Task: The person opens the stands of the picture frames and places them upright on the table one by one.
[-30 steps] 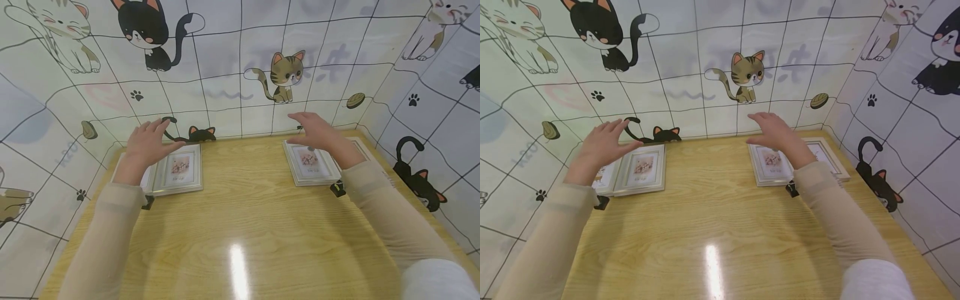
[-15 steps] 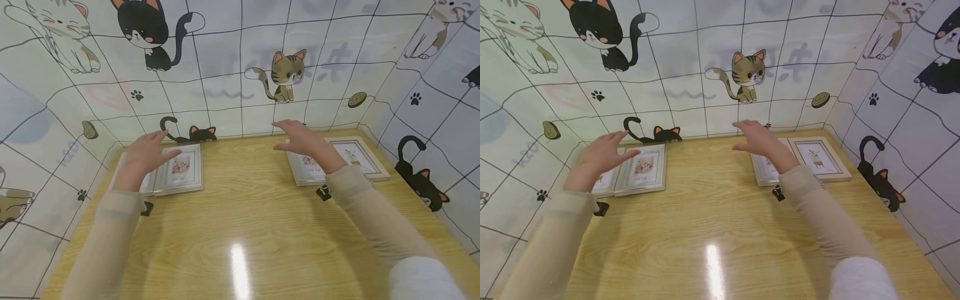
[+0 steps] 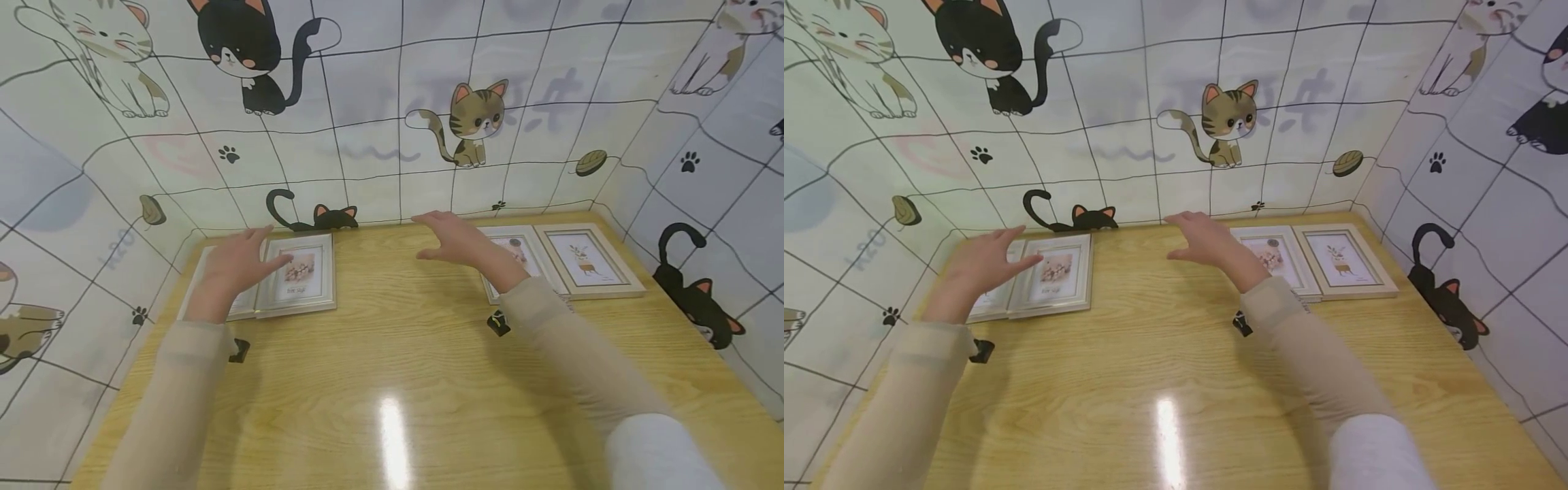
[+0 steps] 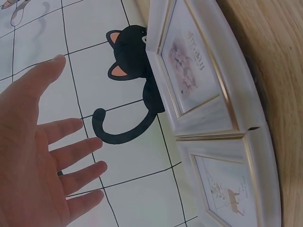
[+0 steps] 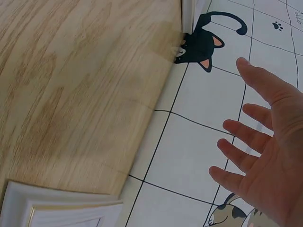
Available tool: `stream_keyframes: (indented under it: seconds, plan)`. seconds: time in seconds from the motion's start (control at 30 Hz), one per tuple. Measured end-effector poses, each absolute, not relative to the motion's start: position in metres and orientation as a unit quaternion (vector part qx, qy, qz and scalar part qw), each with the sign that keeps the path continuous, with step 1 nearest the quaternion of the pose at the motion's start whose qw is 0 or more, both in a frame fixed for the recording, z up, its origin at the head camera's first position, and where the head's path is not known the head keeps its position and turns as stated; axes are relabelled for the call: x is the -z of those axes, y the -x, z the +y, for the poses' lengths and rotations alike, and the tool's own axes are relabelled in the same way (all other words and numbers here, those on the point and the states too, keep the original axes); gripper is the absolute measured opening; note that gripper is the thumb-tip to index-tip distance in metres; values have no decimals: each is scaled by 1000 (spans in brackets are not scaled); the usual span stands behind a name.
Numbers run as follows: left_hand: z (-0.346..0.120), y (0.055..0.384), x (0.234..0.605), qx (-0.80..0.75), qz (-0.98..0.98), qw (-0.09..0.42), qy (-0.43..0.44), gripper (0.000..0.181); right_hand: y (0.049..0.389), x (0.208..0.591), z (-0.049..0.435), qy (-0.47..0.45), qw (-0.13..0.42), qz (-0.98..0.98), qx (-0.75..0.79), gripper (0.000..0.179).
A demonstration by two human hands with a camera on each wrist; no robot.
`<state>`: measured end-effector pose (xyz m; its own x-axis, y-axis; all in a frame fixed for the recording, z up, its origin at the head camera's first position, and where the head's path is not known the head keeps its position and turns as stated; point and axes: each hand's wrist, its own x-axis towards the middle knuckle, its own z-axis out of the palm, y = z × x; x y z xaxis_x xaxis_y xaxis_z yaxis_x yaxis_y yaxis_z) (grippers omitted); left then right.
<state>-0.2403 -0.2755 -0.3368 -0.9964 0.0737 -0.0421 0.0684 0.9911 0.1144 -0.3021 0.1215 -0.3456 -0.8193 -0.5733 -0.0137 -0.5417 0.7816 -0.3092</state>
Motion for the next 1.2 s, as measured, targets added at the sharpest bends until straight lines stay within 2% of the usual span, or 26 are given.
stream_keyframes:
  seconds: [0.17, 0.4, 0.77, 1.2]
  plan:
    - [-281, 239, 341, -60, 997, 21, -35, 91, 304, 355, 102, 317, 56, 936, 140, 79]
    - [-287, 238, 346, -53, 998, 14, -36, 83, 305, 371, 77, 340, 52, 927, 148, 76]
    - [-292, 233, 350, -45, 998, 14, -38, 87, 301, 385, 27, 337, 90, 926, 144, 73]
    - [-293, 228, 349, -41, 999, 14, -28, 84, 295, 407, -30, 292, 131, 925, 207, 52]
